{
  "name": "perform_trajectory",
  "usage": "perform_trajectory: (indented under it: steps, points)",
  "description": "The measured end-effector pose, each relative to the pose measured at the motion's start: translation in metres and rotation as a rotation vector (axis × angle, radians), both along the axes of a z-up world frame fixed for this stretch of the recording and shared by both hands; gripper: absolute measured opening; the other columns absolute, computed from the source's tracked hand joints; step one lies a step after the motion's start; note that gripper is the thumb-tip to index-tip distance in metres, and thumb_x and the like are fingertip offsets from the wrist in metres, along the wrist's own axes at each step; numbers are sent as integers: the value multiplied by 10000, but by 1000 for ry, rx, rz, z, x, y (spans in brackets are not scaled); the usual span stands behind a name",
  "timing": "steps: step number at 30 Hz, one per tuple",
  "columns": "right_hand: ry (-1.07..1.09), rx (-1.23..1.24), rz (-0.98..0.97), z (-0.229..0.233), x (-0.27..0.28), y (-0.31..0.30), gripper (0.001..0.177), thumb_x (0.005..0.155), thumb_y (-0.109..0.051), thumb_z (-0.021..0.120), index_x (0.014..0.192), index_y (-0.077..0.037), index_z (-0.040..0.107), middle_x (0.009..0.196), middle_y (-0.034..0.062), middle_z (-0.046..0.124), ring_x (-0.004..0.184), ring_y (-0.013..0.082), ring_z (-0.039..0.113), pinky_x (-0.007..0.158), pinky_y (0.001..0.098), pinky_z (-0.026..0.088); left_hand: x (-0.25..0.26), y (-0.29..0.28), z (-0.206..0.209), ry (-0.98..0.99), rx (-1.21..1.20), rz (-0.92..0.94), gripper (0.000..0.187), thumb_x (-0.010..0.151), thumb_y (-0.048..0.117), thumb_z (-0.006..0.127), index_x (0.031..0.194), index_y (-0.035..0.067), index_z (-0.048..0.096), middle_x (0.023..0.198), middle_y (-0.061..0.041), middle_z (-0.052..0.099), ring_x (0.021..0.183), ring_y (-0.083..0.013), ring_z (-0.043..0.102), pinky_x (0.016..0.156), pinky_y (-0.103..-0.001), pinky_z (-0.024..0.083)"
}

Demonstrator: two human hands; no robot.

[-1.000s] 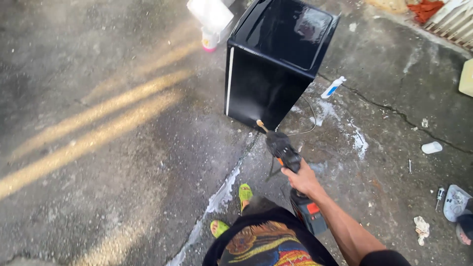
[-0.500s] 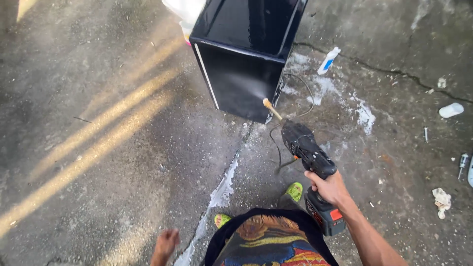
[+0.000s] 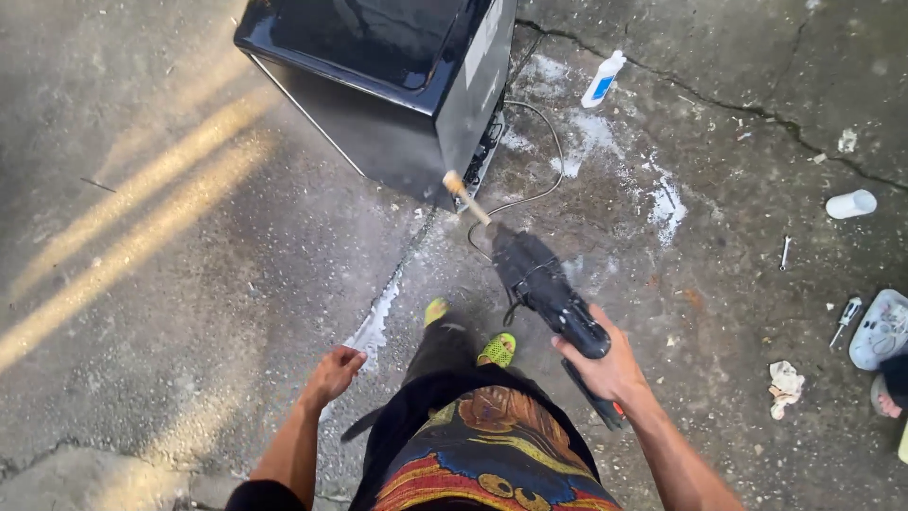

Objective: Using a handheld pressure washer to clean the exterior and rear components of a small refrigerator in an outdoor area.

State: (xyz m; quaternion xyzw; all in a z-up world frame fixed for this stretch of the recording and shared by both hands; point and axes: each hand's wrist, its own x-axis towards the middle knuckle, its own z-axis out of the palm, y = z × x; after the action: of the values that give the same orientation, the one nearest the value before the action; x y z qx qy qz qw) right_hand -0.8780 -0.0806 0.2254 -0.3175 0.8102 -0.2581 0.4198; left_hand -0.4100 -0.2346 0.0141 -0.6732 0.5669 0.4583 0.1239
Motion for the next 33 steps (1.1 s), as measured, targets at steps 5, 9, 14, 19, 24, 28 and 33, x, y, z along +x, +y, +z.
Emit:
perform_trajectory:
  steps: [5, 9, 14, 19, 24, 28, 33]
  points:
    - [20, 16, 12, -14, -83, -25, 455, 711, -370, 863, 1040, -144, 644, 756, 184, 715, 726, 277, 681, 725, 393, 531, -44, 2, -56, -64, 84, 19, 546, 911, 546, 624, 1258, 145, 751, 1082, -120, 803, 1153, -334, 707, 1014, -472, 519]
    - [79, 85, 218, -74, -144, -69, 460, 723, -411, 841, 1050, -141, 664, 858, 195, 743, 874, 401, 743, 786, 488, 549, -95, 7, -129, -137, 141, 32, 621, 872, 682, 614, 1299, 249, 743, 1287, -81, 760, 1259, -304, 670, 1080, -450, 519]
    - [52, 88, 338, -57, -225, -86, 517, 694, -359, 875, 1115, -163, 648, 927, 197, 753, 906, 377, 752, 775, 449, 567, -227, 8, -95, -47, 171, 103, 558, 948, 492, 579, 1318, 99, 716, 1325, -195, 720, 1287, -383, 639, 1115, -490, 490]
    - [92, 165, 529, -51, -296, -167, 510, 736, -449, 848, 1080, -188, 576, 947, 151, 757, 915, 372, 727, 746, 497, 528, -354, -32, -42, 52, 136, 243, 502, 921, 495, 641, 1282, 161, 739, 1229, -152, 761, 1218, -341, 683, 1070, -465, 518]
    - [144, 328, 580, -13, -328, -207, 590, 790, -513, 773, 1240, -172, 603, 1151, 183, 746, 1095, 396, 704, 878, 496, 550, -391, -29, -3, 100, -9, 592, 425, 989, 468, 635, 1256, 157, 745, 1032, -117, 796, 1046, -303, 737, 941, -442, 543]
    - [215, 412, 536, -25, -403, -225, 1042, 720, -721, 728, 1612, -332, 354, 1435, 97, 566, 1288, 302, 605, 1076, 425, 494, -404, 40, -24, -4, -91, 727, 491, 985, 555, 621, 1241, 154, 740, 995, -99, 798, 1022, -309, 739, 910, -466, 549]
    - [223, 135, 772, -104, -481, -271, 724, 801, -539, 777, 1345, -107, 574, 1242, 216, 654, 1205, 432, 631, 1012, 547, 516, -506, 156, -5, -105, 36, 840, 494, 967, 508, 624, 1235, 115, 757, 1048, -145, 806, 1102, -380, 724, 963, -530, 541]
